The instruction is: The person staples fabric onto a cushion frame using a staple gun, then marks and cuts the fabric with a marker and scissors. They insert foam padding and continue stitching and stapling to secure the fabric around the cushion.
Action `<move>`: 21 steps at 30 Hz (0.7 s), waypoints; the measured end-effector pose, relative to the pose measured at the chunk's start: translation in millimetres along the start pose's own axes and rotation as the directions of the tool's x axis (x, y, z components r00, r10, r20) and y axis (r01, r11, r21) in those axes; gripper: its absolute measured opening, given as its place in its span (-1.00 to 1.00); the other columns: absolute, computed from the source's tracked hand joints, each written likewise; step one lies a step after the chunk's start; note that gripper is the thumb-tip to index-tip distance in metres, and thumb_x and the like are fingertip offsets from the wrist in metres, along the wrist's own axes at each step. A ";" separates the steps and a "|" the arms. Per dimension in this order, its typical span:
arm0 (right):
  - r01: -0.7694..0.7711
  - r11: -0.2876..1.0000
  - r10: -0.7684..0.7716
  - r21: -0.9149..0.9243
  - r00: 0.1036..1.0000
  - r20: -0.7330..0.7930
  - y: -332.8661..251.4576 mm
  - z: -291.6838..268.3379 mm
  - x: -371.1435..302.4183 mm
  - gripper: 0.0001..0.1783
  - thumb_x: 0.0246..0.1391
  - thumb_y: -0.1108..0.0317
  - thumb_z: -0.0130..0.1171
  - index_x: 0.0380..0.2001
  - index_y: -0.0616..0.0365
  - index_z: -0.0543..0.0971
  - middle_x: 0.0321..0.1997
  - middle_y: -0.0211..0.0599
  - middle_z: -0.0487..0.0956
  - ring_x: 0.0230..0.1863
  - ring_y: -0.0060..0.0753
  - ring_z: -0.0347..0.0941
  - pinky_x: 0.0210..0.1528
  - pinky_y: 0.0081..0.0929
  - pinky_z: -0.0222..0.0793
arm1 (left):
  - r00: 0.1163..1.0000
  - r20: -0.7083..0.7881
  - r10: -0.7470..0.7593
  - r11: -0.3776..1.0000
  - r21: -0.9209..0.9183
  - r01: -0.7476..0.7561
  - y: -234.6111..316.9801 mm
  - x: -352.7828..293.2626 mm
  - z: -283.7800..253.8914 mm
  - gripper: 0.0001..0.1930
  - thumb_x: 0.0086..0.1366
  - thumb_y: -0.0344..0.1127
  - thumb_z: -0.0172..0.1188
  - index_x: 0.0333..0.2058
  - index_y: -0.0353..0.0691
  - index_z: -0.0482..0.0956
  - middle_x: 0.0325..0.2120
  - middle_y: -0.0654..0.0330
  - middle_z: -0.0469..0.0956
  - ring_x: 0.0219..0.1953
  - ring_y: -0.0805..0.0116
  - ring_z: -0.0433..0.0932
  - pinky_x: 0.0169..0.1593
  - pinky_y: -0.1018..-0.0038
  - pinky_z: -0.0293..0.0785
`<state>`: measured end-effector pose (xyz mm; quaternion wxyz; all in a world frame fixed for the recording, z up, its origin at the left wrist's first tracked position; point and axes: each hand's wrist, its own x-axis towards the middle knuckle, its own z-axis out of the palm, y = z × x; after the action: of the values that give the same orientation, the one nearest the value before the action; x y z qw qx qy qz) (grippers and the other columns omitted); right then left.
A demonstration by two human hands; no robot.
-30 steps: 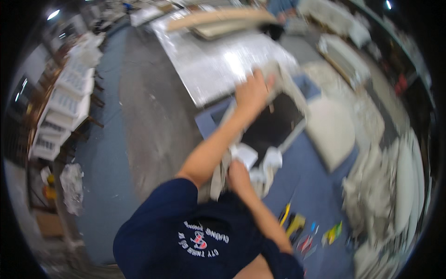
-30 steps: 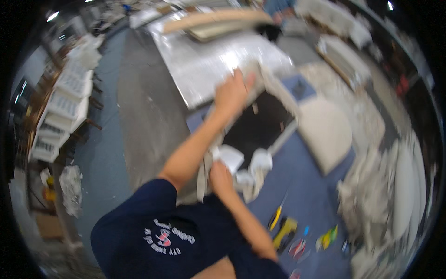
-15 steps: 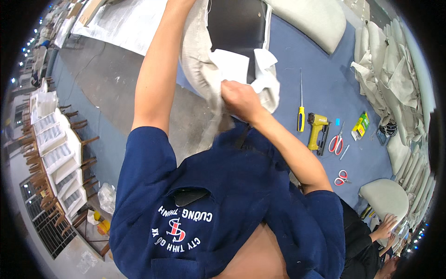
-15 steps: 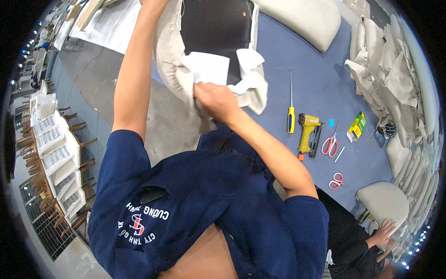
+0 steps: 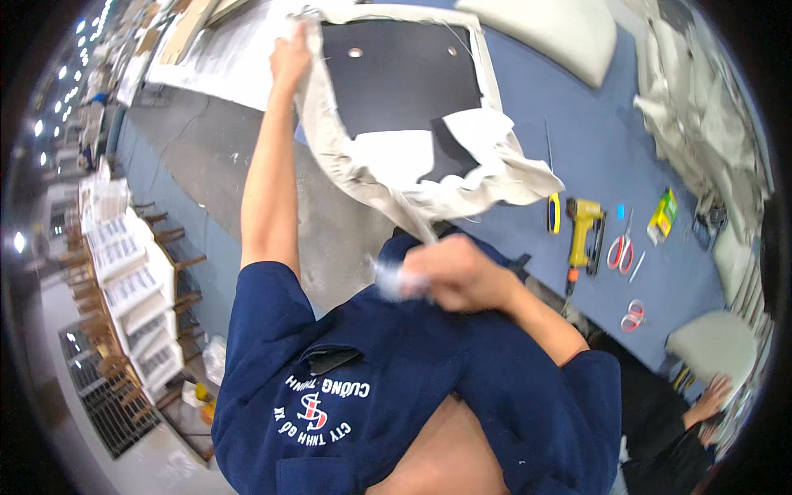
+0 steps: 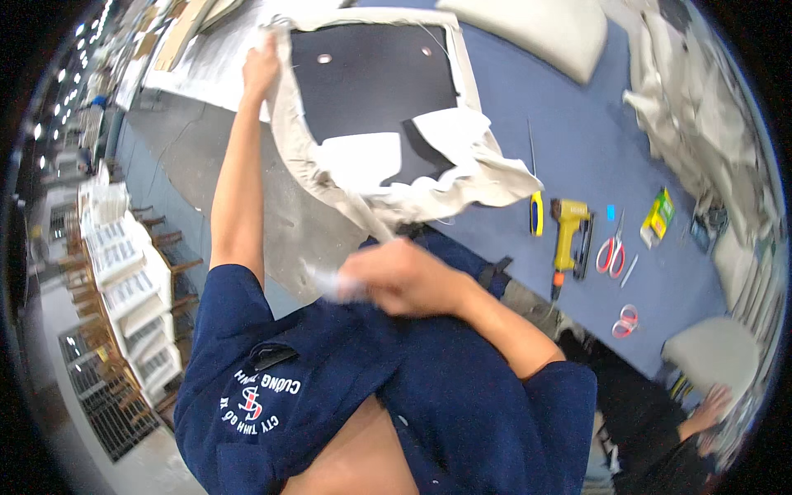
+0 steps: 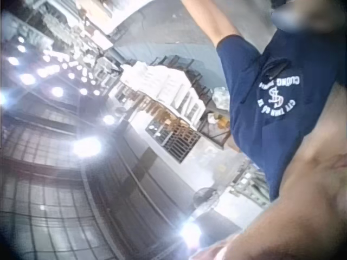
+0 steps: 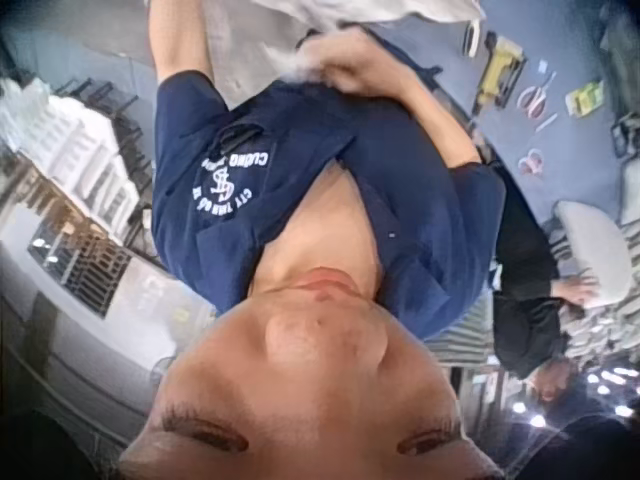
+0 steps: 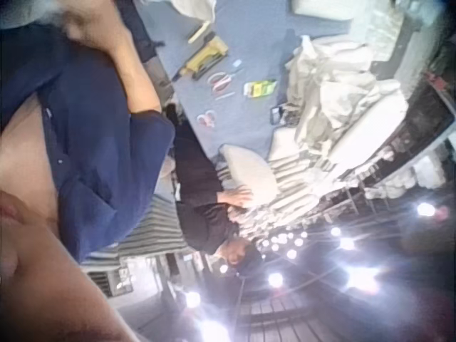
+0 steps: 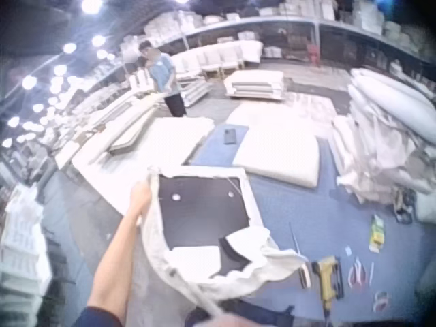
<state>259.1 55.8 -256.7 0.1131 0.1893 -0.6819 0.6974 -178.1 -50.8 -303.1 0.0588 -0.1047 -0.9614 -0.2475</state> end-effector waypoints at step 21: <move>-0.654 0.749 0.361 -0.104 0.535 -0.764 80.4 -103.7 -84.9 -0.74 0.23 0.34 0.18 -0.12 0.30 0.61 -0.19 -0.11 0.67 -0.18 -0.32 0.60 -0.06 -0.35 0.47 | 0.901 -0.129 0.414 0.794 -0.433 -0.427 66.4 -55.9 -54.3 -0.42 0.49 0.09 0.11 0.06 -0.46 0.48 -0.12 -0.22 0.63 -0.02 -0.06 0.61 0.09 0.18 0.45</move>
<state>290.9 163.8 -365.1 0.1850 -0.3274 -0.7305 0.5700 -105.2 -30.1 -234.3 0.0996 -0.3228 -0.8290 -0.4457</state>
